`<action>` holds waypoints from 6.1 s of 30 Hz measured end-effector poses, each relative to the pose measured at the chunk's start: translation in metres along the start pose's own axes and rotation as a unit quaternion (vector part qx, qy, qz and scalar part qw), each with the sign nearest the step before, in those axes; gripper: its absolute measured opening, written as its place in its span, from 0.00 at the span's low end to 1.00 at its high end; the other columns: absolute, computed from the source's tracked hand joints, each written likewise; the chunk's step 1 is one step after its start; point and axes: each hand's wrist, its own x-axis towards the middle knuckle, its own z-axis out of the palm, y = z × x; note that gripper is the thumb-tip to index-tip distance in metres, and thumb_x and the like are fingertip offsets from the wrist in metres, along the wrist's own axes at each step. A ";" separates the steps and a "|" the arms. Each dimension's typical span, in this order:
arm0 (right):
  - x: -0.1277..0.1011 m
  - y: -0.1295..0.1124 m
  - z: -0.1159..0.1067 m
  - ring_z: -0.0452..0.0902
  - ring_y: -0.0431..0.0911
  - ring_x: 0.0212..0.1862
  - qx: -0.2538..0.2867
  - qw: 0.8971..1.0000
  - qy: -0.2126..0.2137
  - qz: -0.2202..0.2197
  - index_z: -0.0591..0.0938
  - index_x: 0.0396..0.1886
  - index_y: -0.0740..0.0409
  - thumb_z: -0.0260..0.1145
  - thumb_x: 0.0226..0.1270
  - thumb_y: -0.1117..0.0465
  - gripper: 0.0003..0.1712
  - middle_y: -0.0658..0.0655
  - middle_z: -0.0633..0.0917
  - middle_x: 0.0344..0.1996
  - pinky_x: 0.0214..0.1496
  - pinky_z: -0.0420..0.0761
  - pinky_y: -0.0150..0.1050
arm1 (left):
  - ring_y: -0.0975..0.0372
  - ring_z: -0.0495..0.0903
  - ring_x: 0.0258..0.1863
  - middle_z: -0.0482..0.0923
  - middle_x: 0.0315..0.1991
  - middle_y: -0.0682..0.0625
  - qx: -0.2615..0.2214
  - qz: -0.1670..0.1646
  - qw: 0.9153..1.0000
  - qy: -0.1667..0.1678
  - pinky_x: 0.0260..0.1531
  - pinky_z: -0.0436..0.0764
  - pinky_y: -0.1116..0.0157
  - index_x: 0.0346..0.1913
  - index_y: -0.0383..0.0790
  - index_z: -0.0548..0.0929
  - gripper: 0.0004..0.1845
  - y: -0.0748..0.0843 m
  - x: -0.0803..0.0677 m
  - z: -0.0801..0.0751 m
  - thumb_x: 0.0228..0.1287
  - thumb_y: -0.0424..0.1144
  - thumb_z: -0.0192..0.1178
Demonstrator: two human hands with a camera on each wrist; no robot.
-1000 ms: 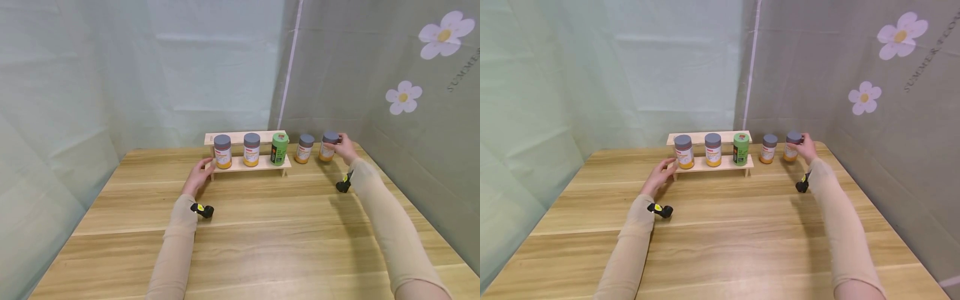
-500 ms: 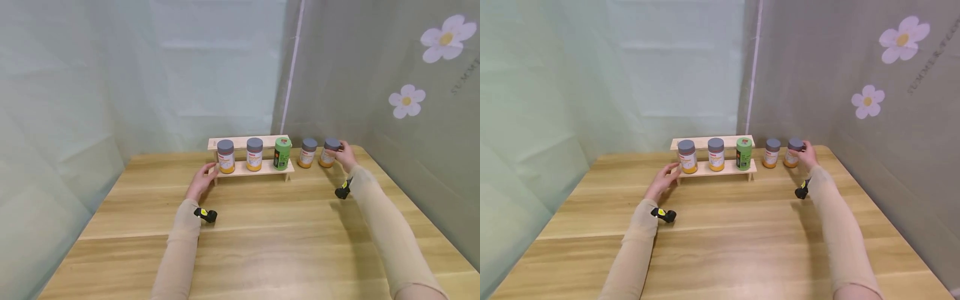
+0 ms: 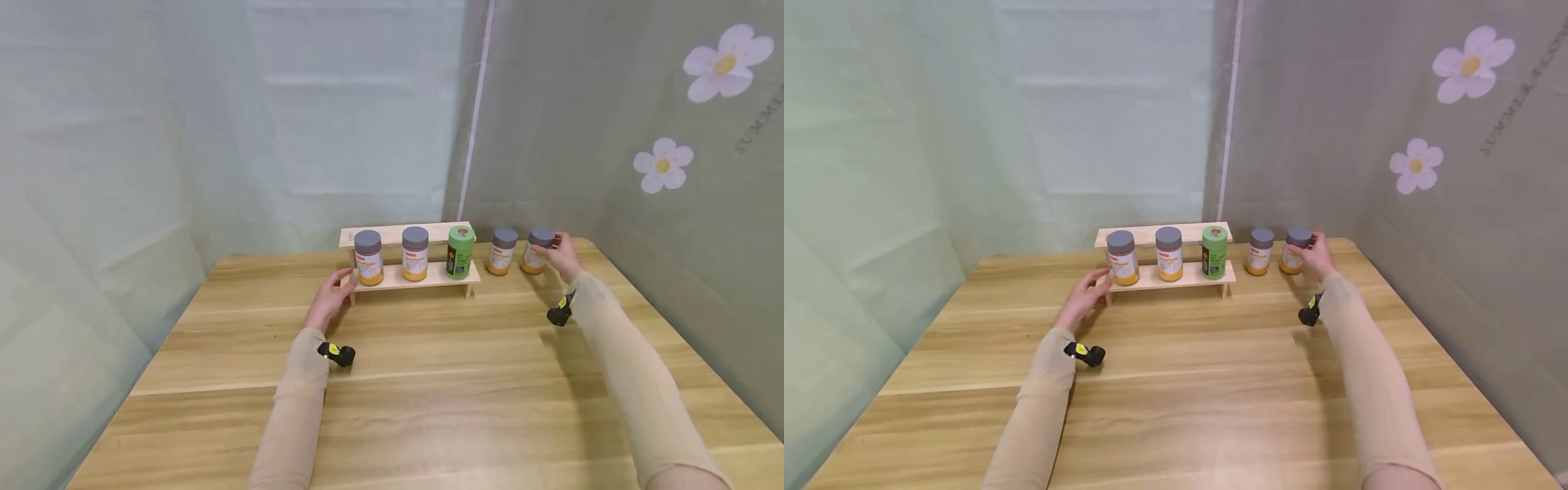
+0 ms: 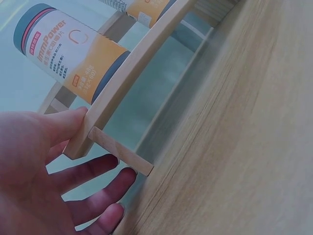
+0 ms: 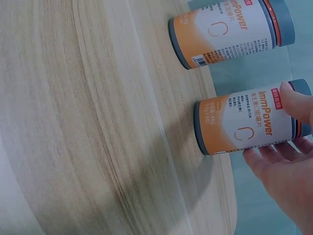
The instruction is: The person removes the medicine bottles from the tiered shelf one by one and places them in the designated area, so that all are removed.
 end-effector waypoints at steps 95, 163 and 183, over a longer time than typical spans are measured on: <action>-0.053 -0.080 0.104 0.54 0.54 0.76 0.114 0.980 -0.129 -0.102 0.55 0.75 0.51 0.62 0.69 0.52 0.40 0.61 0.60 0.74 0.77 0.53 0.52 | 0.48 0.58 0.71 0.57 0.74 0.40 -0.025 -0.013 1.000 -0.007 0.70 0.59 0.49 0.72 0.48 0.64 0.28 -0.001 0.006 -0.001 0.72 0.48 0.53; -0.056 -0.095 0.072 0.69 0.45 0.61 0.100 0.991 -0.058 -0.071 0.65 0.68 0.50 0.63 0.67 0.44 0.34 0.59 0.71 0.66 0.67 0.67 0.48 | 0.48 0.62 0.66 0.61 0.71 0.39 -0.033 -0.010 0.999 -0.005 0.67 0.62 0.48 0.71 0.48 0.66 0.27 0.000 0.006 -0.004 0.72 0.47 0.54; -0.058 -0.081 0.044 0.70 0.33 0.52 0.086 0.992 -0.027 -0.084 0.66 0.68 0.56 0.63 0.68 0.50 0.33 0.41 0.75 0.49 0.55 0.72 0.32 | 0.49 0.60 0.66 0.61 0.69 0.40 -0.032 -0.023 0.999 -0.012 0.68 0.60 0.49 0.72 0.50 0.65 0.28 0.000 0.006 -0.006 0.72 0.49 0.53</action>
